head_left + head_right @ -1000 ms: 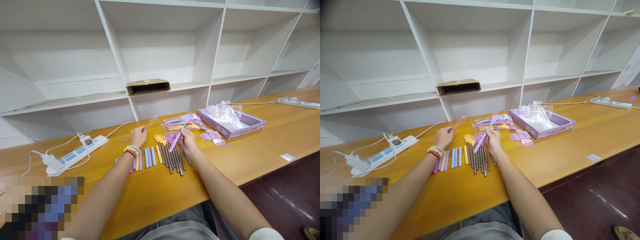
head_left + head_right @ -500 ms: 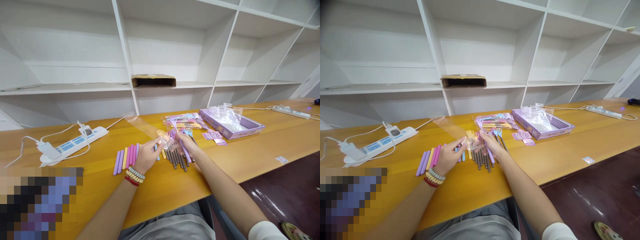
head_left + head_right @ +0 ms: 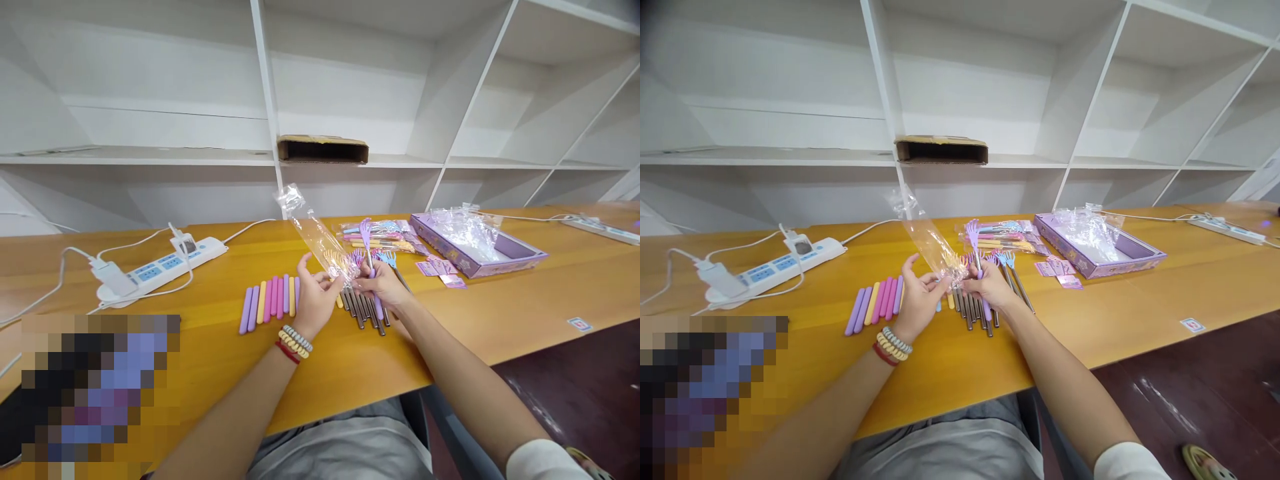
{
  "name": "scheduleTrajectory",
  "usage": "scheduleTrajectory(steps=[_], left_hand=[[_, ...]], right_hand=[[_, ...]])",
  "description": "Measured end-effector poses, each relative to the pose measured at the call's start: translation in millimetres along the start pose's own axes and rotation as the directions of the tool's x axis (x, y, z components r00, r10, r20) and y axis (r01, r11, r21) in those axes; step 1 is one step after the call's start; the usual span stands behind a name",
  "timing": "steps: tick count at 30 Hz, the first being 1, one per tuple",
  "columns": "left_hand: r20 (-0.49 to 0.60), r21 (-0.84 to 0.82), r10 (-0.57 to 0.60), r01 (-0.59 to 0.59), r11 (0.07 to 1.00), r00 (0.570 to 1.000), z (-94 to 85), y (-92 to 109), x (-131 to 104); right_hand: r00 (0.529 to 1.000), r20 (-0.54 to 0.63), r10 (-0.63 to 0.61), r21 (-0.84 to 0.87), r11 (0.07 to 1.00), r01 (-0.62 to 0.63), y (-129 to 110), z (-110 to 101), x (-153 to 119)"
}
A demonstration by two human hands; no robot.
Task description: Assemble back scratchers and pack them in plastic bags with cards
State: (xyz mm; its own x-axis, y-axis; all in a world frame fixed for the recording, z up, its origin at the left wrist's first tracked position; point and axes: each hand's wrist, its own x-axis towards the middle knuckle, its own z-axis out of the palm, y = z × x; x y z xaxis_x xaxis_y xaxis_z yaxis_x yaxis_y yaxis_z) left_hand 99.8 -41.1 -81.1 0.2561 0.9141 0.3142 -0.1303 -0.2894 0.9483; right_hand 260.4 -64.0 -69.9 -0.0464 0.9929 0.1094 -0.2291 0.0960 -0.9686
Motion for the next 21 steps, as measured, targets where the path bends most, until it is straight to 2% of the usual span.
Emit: scheduleTrajectory(steps=[2,7,14,21], left_hand=[[0.042,-0.017,-0.010,0.011,1.000,0.999,2.1,-2.3,-1.0],[0.081,0.093,0.021,-0.029,0.995,0.997,-0.2,-4.5,1.3],[-0.045,0.013,0.016,-0.015,1.000,0.999,-5.3,0.9,7.4],[-0.048,-0.042,0.044,-0.046,0.998,0.998,-6.0,-0.3,10.2]], right_hand=[[1.000,0.003,0.005,-0.028,1.000,-0.004,-1.2,2.2,-1.2],[1.000,-0.009,0.021,-0.053,0.998,-0.022,-5.0,7.1,-4.8],[0.996,0.043,0.081,-0.124,0.989,-0.075,-9.2,5.4,-8.4],[0.994,0.058,0.087,-0.161,0.984,-0.077,-10.2,6.2,-8.9]])
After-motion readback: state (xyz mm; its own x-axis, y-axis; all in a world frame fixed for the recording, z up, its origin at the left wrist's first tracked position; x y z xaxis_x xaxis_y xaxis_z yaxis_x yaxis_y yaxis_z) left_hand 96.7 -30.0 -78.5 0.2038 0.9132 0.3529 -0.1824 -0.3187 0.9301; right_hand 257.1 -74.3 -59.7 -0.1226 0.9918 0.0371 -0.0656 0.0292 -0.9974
